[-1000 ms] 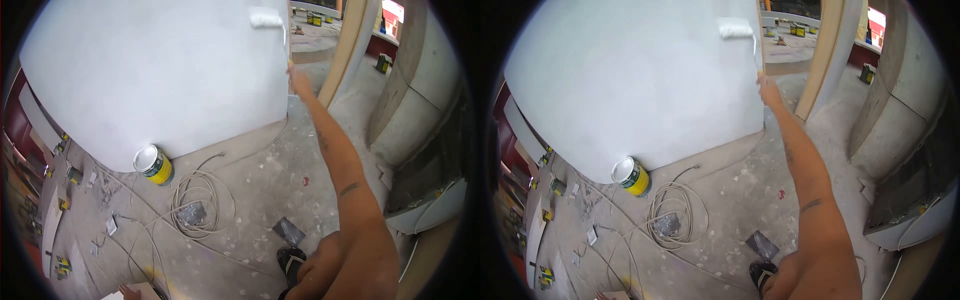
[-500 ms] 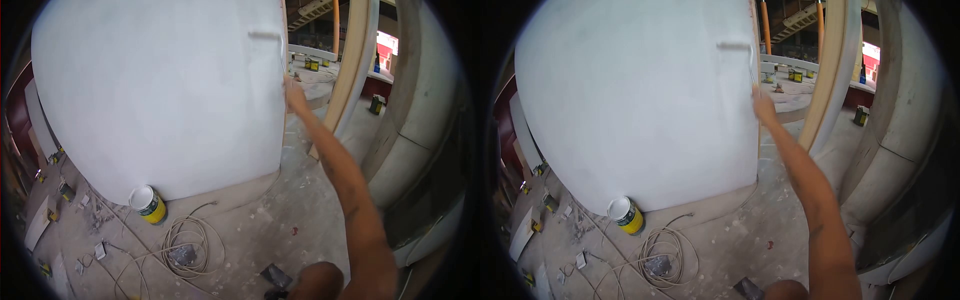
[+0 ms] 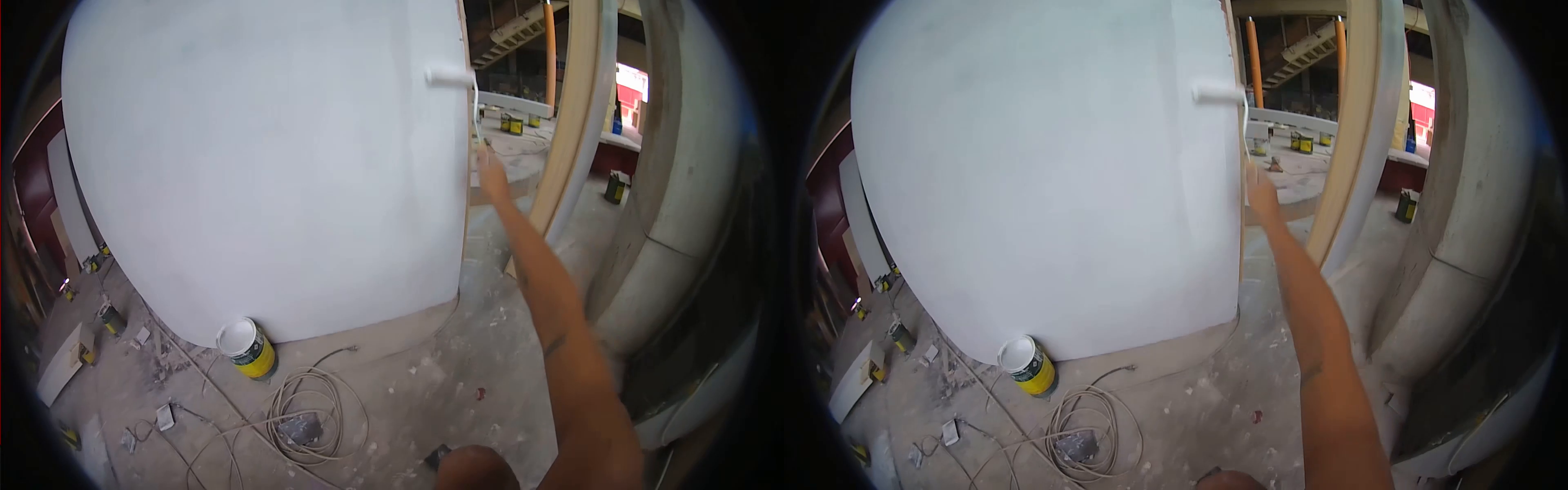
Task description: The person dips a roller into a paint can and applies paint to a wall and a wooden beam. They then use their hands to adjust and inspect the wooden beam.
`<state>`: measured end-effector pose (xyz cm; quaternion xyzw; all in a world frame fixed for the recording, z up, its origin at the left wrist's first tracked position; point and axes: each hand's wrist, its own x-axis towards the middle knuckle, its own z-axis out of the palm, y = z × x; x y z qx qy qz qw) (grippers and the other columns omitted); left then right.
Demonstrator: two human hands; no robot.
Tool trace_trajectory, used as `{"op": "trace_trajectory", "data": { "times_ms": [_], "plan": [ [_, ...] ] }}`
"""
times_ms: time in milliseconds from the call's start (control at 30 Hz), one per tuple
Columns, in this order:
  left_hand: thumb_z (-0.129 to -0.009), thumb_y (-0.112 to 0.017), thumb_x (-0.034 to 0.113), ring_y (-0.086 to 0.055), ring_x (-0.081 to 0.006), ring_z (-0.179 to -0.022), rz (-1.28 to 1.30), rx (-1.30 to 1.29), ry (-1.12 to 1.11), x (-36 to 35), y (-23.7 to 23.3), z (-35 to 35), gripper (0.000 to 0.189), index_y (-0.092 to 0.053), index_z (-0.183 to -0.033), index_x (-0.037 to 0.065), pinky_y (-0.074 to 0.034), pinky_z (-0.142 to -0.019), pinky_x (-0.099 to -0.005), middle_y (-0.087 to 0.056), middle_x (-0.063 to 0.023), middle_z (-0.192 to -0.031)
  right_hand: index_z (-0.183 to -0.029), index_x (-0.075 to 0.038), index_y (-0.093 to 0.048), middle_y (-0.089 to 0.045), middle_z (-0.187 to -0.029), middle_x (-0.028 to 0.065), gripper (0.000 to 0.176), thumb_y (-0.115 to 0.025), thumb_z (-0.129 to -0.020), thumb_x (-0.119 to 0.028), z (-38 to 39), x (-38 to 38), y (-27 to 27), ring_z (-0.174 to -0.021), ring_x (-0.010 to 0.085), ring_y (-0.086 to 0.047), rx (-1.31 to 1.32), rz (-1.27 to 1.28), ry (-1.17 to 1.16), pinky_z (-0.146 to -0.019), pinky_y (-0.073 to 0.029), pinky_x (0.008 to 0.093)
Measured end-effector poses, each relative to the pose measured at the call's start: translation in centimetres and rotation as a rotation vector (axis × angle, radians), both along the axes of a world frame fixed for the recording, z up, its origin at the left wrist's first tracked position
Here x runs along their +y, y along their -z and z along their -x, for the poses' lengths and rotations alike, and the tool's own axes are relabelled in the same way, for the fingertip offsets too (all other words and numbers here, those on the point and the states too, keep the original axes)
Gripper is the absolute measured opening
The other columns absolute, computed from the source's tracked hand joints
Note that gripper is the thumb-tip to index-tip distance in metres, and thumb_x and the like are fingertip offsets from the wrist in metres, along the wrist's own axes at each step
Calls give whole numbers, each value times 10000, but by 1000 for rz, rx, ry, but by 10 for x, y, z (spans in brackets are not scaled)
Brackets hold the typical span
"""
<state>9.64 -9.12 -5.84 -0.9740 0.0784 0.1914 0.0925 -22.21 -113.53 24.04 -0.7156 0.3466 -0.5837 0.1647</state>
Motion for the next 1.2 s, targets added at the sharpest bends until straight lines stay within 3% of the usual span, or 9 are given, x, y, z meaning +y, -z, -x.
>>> {"op": "trace_trajectory", "data": {
  "times_ms": [167, 300, 533, 600, 900, 1033, 1100, 1133, 1200],
  "plan": [
    [-842, -667, 477, -252, -445, -1409, -47, -30, -12, 33, -33, 16, 931, -264, -1448, -104, -243, -1169, -500, -260, -324, -1503, -986, 8, -614, -620, -839, 222, 540, -392, -1051, -480, 47, 78, 272, -807, 353, -606, 41, -291, 11, -775, -466, 446],
    [-840, -667, 470, -258, -442, -1402, -40, -55, -22, 43, -45, 23, 918, -273, -1440, -102, -247, -1165, -499, -267, -321, -1494, -977, 10, -616, -630, -811, 219, 544, -386, -1051, -477, 52, 92, 295, -782, 362, -606, 56, -355, -75, -760, -468, 466],
    [-837, -668, 459, -269, -439, -1389, 89, -88, 14, -25, -31, -16, 895, -287, -1425, -99, -254, -1158, -497, -280, -316, -1478, -1058, 27, -616, -651, -919, 303, 509, -409, -1048, -438, 13, 31, 38, -872, 466, -640, -48, 64, -53, -783, -495, 504],
    [-836, -668, 456, -272, -438, -1385, 136, -104, 19, -49, -34, -35, 889, -291, -1420, -98, -256, -1156, -496, -283, -315, -1474, -928, -13, -596, -577, -656, 128, 554, -395, -1039, -517, 6, 32, -63, -491, 210, -544, -53, -105, -65, -487, -460, 363],
    [-832, -670, 441, -287, -433, -1368, 316, -174, -53, -90, -80, -60, 859, -310, -1401, -93, -265, -1146, -493, -300, -308, -1454, -901, -80, -550, -429, -566, -10, 483, -475, -975, -552, -18, 35, -405, -414, 111, -395, -241, -245, -389, -375, -314, 282],
    [-830, -670, 435, -293, -431, -1361, 314, -187, -29, -81, -114, -67, 846, -318, -1392, -91, -269, -1142, -492, -307, -305, -1445, -858, -63, -571, -475, -586, 36, 547, -431, -992, -574, -26, 10, -388, -475, 149, -468, -220, -26, -283, -445, -399, 321],
    [-829, -670, 432, -296, -430, -1357, 289, -179, -16, -63, -132, -63, 840, -323, -1388, -90, -271, -1140, -492, -311, -304, -1440, -1040, 56, -616, -656, -906, 277, 683, -374, -1017, -582, -30, -19, -311, -831, 408, -658, -81, 124, -46, -769, -517, 478],
    [-828, -670, 430, -298, -429, -1355, 273, -177, -14, -50, -142, -62, 837, -325, -1386, -90, -272, -1139, -491, -313, -303, -1438, -1127, 55, -605, -627, -1113, 337, 666, -358, -1030, -556, -29, -9, -260, -1088, 492, -585, -34, 69, 31, -947, -444, 510],
    [-828, -671, 427, -301, -428, -1351, 250, -179, -11, -27, -158, -58, 830, -329, -1382, -89, -274, -1137, -491, -316, -301, -1433, -1173, 35, -600, -622, -1144, 340, 612, -355, -1045, -512, -22, 4, -149, -1128, 486, -583, -43, -70, 10, -959, -446, 507]
  ]
}}
